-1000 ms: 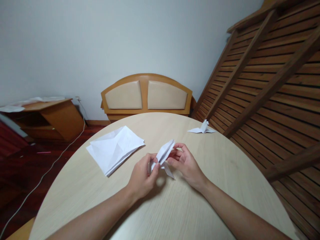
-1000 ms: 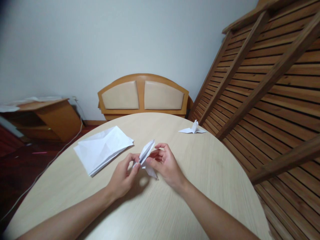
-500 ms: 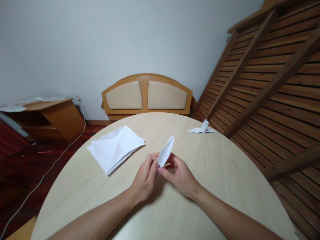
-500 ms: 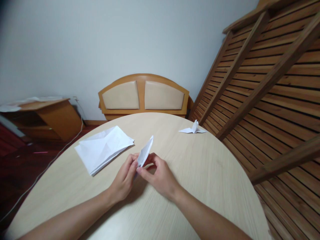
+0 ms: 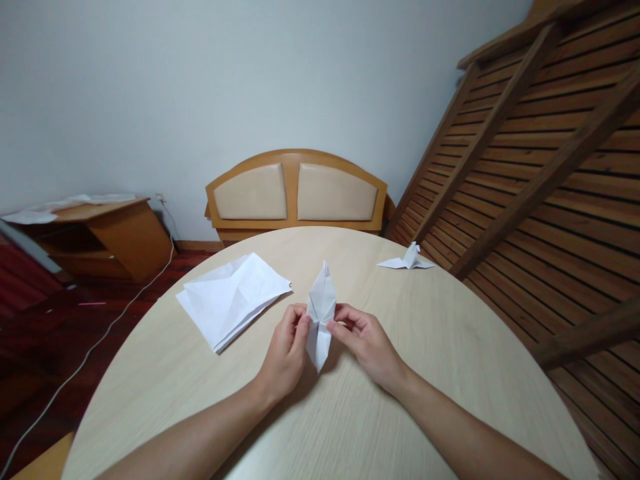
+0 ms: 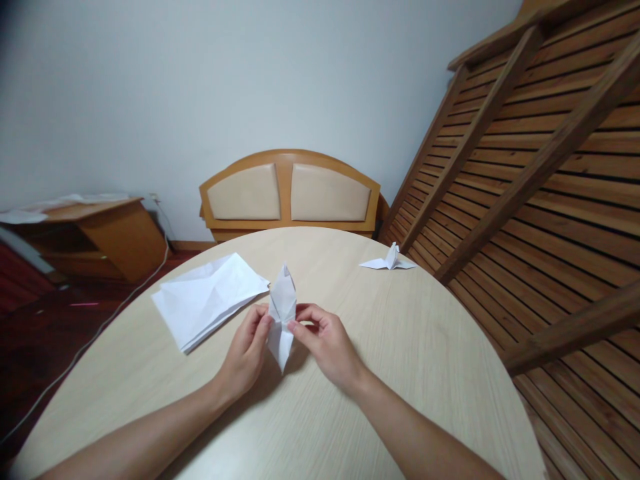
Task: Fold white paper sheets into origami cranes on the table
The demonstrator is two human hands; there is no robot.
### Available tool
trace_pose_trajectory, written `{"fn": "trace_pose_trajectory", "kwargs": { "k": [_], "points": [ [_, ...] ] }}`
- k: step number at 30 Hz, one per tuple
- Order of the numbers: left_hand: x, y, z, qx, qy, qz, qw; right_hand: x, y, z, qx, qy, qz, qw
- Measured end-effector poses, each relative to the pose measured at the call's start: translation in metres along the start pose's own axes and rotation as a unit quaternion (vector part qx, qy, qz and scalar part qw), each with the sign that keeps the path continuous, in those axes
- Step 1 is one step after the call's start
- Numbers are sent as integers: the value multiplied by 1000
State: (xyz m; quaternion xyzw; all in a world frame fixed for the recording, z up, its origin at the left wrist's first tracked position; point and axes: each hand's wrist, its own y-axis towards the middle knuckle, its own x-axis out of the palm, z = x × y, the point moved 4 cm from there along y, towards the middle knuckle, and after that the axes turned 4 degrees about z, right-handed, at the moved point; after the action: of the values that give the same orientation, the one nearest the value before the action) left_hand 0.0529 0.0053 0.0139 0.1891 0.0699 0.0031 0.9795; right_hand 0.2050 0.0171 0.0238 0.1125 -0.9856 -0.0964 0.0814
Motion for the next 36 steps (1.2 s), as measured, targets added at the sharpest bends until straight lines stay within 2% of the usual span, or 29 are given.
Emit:
{"fn": "trace_pose_trajectory", "kwargs": {
  "k": [10, 15, 19, 22, 29, 31, 36],
  "points": [
    [7, -2, 10, 17, -55, -63, 996, -12, 6, 1, -23, -45, 33, 998],
    [10, -3, 9, 22, -59, -93, 994, -11, 4, 2, 6, -28, 35, 999],
    [8, -3, 8, 29, -55, -72, 995, -9, 2, 0, -15, 10, 50, 999],
    [7, -1, 8, 22, -53, -59, 997, -7, 1, 2, -14, -3, 55, 998],
    [12, -5, 4, 1, -64, -99, 993, -5, -1, -2, -51, -48, 55, 996],
    [13, -5, 1, -13, -61, -95, 993, -6, -1, -3, -53, -48, 56, 996],
    [9, -2, -1, -30, -76, -64, 995, -1, -6, 1, -23, -4, 9, 1000]
  ]
}}
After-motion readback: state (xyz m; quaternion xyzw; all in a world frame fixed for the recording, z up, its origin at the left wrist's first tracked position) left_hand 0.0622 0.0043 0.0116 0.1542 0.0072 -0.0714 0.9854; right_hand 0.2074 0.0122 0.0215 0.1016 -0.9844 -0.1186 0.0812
